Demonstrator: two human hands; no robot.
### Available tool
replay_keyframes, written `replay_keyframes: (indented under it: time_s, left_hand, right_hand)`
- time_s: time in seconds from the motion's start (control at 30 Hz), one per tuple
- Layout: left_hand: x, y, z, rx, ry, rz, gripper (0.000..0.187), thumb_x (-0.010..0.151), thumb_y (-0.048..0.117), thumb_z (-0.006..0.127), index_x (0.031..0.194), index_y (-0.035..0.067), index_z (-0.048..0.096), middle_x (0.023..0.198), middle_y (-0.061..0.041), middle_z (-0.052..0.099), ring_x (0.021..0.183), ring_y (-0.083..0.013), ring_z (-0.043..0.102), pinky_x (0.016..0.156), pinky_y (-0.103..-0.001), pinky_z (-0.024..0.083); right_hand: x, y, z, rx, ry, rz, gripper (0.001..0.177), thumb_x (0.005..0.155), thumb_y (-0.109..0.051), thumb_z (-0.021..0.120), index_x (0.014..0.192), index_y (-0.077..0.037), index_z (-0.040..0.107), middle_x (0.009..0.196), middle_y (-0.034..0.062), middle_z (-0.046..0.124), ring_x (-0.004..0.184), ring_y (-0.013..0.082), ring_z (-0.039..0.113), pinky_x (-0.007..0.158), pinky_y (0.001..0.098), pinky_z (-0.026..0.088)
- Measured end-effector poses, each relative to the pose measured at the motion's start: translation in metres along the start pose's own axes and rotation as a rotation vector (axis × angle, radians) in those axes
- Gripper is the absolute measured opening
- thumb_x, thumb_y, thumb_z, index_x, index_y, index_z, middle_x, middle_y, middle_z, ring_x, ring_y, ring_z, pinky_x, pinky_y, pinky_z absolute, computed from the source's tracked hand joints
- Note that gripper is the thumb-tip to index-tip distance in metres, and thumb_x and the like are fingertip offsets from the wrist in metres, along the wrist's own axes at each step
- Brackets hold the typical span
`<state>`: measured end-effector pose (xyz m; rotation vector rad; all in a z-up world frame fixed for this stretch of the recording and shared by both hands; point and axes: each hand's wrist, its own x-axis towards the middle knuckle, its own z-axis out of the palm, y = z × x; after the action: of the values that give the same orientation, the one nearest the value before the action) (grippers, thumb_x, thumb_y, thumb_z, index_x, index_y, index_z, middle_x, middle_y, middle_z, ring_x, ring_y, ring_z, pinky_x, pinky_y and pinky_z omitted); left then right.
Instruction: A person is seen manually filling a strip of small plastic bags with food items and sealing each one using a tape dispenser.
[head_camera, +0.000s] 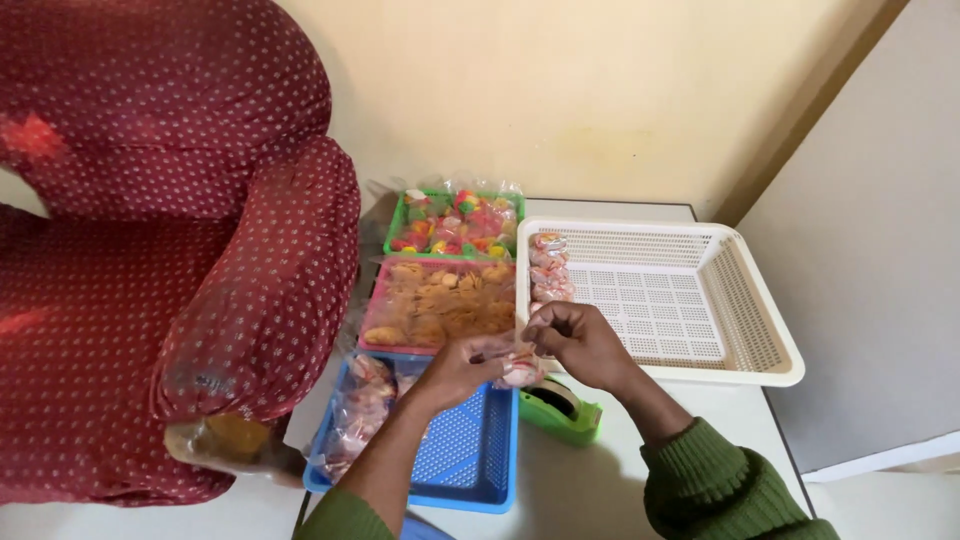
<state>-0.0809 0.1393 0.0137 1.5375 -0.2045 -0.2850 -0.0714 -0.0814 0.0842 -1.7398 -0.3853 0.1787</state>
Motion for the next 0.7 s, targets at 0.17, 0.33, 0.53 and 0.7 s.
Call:
replay_keyframes:
  time_s: [0.17,0.33,0.53,0.7]
  left_hand:
    - [0.012,-0.011,0.025,-0.011,0.051,-0.036,0.024,0.090,0.018,0.078,0.109,0.005,0.079,0.082,-0.007,0.071,0.071,-0.0106,0.066,0.063,-0.024,0.060]
    - [0.037,-0.044,0.030,-0.039,0.059,-0.068,0.020,0.094,0.018,0.073,0.107,0.004,0.078,0.081,-0.010,0.073,0.068,-0.0126,0.070,0.062,-0.026,0.064]
    - [0.025,-0.002,0.039,-0.239,0.120,-0.087,0.022,0.100,0.015,0.064,0.109,-0.002,0.074,0.085,-0.012,0.068,0.074,-0.0152,0.069,0.070,-0.031,0.065]
    - [0.010,0.042,0.048,-0.216,0.129,-0.076,0.022,0.099,0.015,0.065,0.108,-0.003,0.074,0.086,-0.012,0.066,0.076,-0.0162,0.068,0.071,-0.034,0.064]
  right_hand:
    - [-0.009,-0.002,-0.017,0.030,0.098,-0.003,0.010,0.091,0.000,0.067,0.095,0.003,0.075,0.073,0.0182,0.076,0.068,0.0205,0.072,0.066,0.0290,0.060]
    - [-0.010,0.012,-0.034,0.044,0.197,0.023,0.009,0.095,-0.004,0.067,0.097,0.002,0.073,0.073,0.0172,0.075,0.067,0.0191,0.071,0.061,0.0284,0.060]
    - [-0.016,0.017,-0.039,0.095,0.128,0.082,0.050,0.087,-0.008,0.079,0.131,0.005,0.060,0.100,0.0212,0.072,0.084,0.0249,0.070,0.071,0.0330,0.062]
    - [-0.011,0.061,-0.018,0.047,0.051,0.161,0.025,0.084,-0.004,0.082,0.106,0.006,0.076,0.076,0.0140,0.073,0.069,0.0187,0.071,0.062,0.0288,0.062]
